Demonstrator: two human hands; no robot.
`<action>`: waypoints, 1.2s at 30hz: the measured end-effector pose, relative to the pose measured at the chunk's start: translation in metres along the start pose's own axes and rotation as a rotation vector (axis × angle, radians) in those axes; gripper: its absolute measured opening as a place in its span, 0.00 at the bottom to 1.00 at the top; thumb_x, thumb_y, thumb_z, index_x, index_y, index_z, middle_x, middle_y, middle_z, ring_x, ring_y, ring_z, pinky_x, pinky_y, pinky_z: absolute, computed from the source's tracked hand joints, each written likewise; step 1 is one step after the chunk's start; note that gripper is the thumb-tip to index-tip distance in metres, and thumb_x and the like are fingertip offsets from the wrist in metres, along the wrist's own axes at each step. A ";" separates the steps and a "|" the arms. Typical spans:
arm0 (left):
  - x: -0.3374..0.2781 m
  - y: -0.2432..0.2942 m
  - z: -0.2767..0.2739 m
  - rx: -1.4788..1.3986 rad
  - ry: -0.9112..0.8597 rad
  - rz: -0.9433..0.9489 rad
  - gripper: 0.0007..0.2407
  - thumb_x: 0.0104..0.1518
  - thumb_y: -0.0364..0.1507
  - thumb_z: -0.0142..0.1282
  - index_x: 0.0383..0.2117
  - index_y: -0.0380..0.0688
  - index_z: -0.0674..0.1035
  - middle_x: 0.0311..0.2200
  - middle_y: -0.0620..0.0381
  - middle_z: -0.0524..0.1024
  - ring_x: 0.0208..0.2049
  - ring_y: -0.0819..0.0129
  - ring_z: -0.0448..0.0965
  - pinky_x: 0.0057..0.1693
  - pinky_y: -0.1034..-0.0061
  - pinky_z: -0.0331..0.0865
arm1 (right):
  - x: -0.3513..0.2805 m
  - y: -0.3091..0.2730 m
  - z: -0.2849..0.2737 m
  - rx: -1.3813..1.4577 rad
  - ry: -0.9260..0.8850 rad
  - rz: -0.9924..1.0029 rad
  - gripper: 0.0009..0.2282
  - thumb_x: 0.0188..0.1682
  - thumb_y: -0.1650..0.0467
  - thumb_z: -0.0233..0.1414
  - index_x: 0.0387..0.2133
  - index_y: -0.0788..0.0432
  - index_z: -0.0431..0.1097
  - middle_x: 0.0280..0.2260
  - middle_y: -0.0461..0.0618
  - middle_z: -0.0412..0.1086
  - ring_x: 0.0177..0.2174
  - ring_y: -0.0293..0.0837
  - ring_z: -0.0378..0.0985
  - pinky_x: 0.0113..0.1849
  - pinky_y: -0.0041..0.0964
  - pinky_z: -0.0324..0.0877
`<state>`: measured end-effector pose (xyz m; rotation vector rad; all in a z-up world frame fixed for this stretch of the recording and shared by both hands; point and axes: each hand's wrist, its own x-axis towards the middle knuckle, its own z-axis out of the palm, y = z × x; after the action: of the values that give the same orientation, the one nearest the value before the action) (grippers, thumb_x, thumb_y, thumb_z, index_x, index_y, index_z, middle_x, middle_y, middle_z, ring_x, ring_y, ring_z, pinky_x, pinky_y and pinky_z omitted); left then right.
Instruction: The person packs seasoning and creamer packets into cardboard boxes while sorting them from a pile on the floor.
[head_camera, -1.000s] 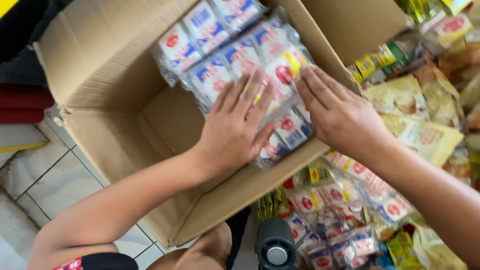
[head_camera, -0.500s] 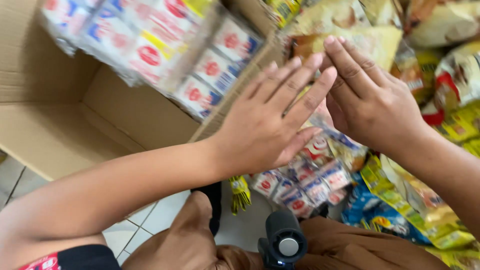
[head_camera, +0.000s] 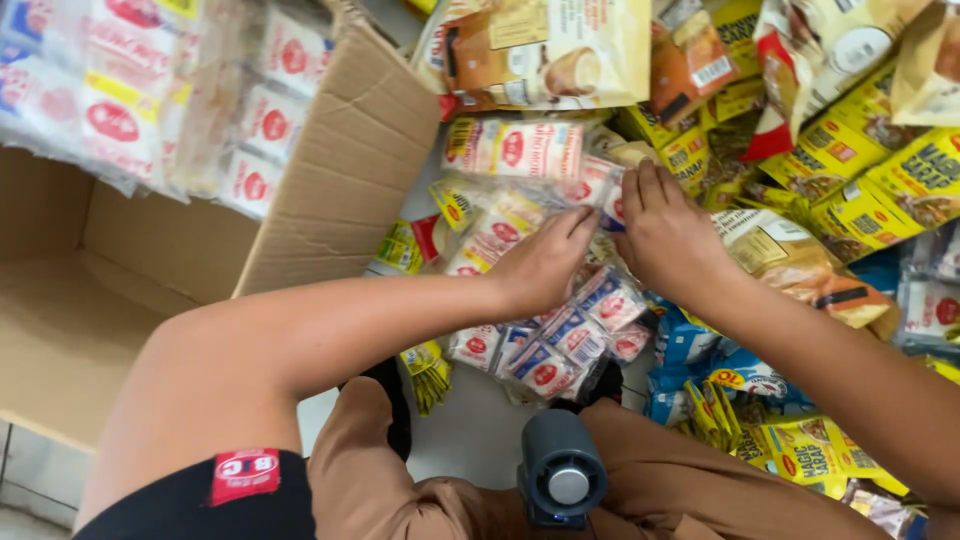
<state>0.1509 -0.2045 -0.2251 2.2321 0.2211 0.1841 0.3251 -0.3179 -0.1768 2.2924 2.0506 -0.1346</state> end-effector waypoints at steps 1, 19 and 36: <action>0.006 -0.006 0.008 -0.001 -0.008 0.005 0.25 0.54 0.23 0.55 0.59 0.26 0.65 0.59 0.31 0.65 0.61 0.38 0.67 0.65 0.57 0.64 | -0.003 0.002 0.005 0.002 -0.001 0.009 0.29 0.43 0.66 0.57 0.56 0.75 0.63 0.55 0.71 0.66 0.55 0.61 0.70 0.54 0.45 0.69; 0.030 -0.025 0.027 0.495 -0.102 0.161 0.29 0.50 0.22 0.52 0.62 0.24 0.63 0.64 0.30 0.61 0.58 0.43 0.69 0.55 0.62 0.74 | -0.043 -0.016 -0.004 -0.291 -0.033 0.024 0.20 0.41 0.69 0.51 0.46 0.72 0.68 0.43 0.63 0.72 0.42 0.52 0.74 0.44 0.38 0.71; 0.031 -0.013 -0.030 0.668 -0.033 0.517 0.10 0.57 0.31 0.54 0.37 0.36 0.80 0.35 0.50 0.78 0.38 0.59 0.77 0.44 0.67 0.72 | -0.053 -0.017 -0.054 -0.230 -0.004 -0.013 0.08 0.40 0.71 0.50 0.30 0.62 0.74 0.35 0.50 0.70 0.34 0.42 0.76 0.33 0.33 0.73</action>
<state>0.1738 -0.1662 -0.2151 2.9197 -0.3770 0.3946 0.3039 -0.3623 -0.1169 2.1396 1.9629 0.0914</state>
